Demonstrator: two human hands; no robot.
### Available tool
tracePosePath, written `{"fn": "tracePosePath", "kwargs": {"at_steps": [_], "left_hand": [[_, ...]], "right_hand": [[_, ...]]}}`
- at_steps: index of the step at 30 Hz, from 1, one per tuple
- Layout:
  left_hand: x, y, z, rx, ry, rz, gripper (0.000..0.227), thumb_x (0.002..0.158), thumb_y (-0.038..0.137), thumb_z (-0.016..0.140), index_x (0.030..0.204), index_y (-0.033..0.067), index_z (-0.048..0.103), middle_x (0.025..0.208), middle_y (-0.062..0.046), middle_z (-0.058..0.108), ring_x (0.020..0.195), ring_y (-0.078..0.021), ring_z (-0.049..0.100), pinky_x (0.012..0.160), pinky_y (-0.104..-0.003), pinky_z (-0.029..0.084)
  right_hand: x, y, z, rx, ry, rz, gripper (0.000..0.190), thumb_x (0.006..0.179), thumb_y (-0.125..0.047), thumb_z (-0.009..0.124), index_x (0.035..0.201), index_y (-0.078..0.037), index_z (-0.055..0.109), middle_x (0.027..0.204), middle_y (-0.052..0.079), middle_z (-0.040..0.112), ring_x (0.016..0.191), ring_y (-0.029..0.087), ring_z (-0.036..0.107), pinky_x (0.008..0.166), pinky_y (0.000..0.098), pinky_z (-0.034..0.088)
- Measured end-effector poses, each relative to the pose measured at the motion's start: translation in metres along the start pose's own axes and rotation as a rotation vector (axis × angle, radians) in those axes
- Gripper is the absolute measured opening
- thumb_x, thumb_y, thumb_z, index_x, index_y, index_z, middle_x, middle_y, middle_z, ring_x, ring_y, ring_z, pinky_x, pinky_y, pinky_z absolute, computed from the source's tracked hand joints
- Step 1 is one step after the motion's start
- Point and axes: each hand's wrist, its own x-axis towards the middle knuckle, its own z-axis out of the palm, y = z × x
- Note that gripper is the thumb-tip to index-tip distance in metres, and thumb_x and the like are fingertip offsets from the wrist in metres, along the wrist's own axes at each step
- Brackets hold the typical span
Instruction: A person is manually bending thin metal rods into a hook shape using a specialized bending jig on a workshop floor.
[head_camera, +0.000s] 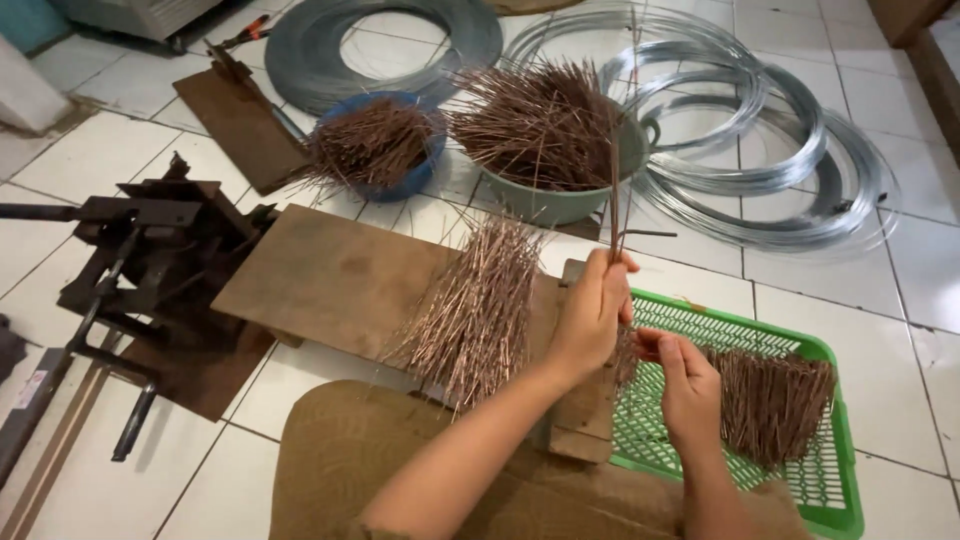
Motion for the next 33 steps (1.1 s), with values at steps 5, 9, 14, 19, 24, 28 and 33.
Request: {"fn": "tracePosePath", "kwargs": {"at_steps": [5,9,14,19,24,28,33], "left_hand": [[-0.012,-0.024,-0.001,0.056,-0.066,-0.077,0.026,0.109,0.021,0.032,0.124,0.0039,0.045,0.080,-0.002,0.051,0.071,-0.0150,0.051,0.067,-0.030,0.045],[-0.011,-0.027,-0.005,0.086,-0.077,-0.116,0.025,0.109,0.021,0.030,0.125,0.0062,0.044,0.090,-0.002,0.050,0.077,-0.0137,0.050,0.071,-0.027,0.046],[-0.013,-0.010,-0.005,-0.180,-0.083,-0.152,0.017,0.108,0.004,0.034,0.121,0.0102,0.043,0.087,-0.002,0.052,0.068,-0.0096,0.045,0.062,-0.020,0.041],[-0.021,-0.007,-0.005,-0.180,-0.140,-0.054,0.016,0.110,0.011,0.035,0.123,0.0091,0.044,0.095,-0.004,0.054,0.080,-0.0129,0.053,0.079,-0.026,0.048],[-0.014,-0.018,-0.010,-0.208,-0.074,-0.183,0.017,0.109,0.008,0.034,0.121,0.0089,0.046,0.097,-0.005,0.057,0.088,-0.0165,0.060,0.087,-0.027,0.053],[-0.005,-0.005,-0.022,-0.348,0.067,-0.271,0.015,0.108,0.000,0.036,0.113,0.0079,0.048,0.100,-0.012,0.067,0.093,-0.0229,0.069,0.090,-0.033,0.060],[-0.003,0.001,-0.042,-0.648,0.224,-0.360,0.022,0.105,0.008,0.042,0.126,0.0106,0.047,0.133,-0.020,0.065,0.110,-0.0291,0.068,0.094,-0.037,0.056]], "right_hand": [[0.003,-0.005,0.006,-0.041,-0.142,0.129,0.045,0.101,-0.036,0.045,0.127,-0.007,0.068,0.117,0.010,0.075,0.106,0.022,0.071,0.097,0.0380,0.058],[0.002,0.013,0.020,-0.028,-0.289,0.207,0.063,0.094,-0.046,0.046,0.145,-0.011,0.054,0.141,0.009,0.066,0.125,0.023,0.066,0.105,0.0401,0.052],[-0.005,0.035,0.034,0.023,-0.303,0.076,0.042,0.097,-0.032,0.054,0.130,-0.009,0.066,0.124,0.006,0.074,0.110,0.017,0.065,0.094,0.0326,0.049],[-0.007,0.042,0.033,0.100,-0.265,0.120,0.034,0.098,-0.021,0.056,0.128,-0.007,0.065,0.114,0.008,0.073,0.102,0.019,0.065,0.088,0.0344,0.052],[-0.001,0.040,0.034,0.028,-0.322,0.144,0.028,0.096,-0.020,0.060,0.120,-0.008,0.069,0.112,0.006,0.075,0.099,0.018,0.066,0.088,0.0334,0.052],[-0.001,0.022,0.024,0.037,-0.365,0.185,0.026,0.099,-0.017,0.055,0.118,-0.006,0.070,0.102,0.007,0.078,0.087,0.019,0.072,0.081,0.0336,0.058],[0.002,0.023,-0.017,0.312,-0.448,0.297,0.043,0.092,-0.006,0.059,0.133,0.008,0.062,0.101,0.029,0.081,0.069,0.036,0.077,0.077,0.0514,0.067]]}}
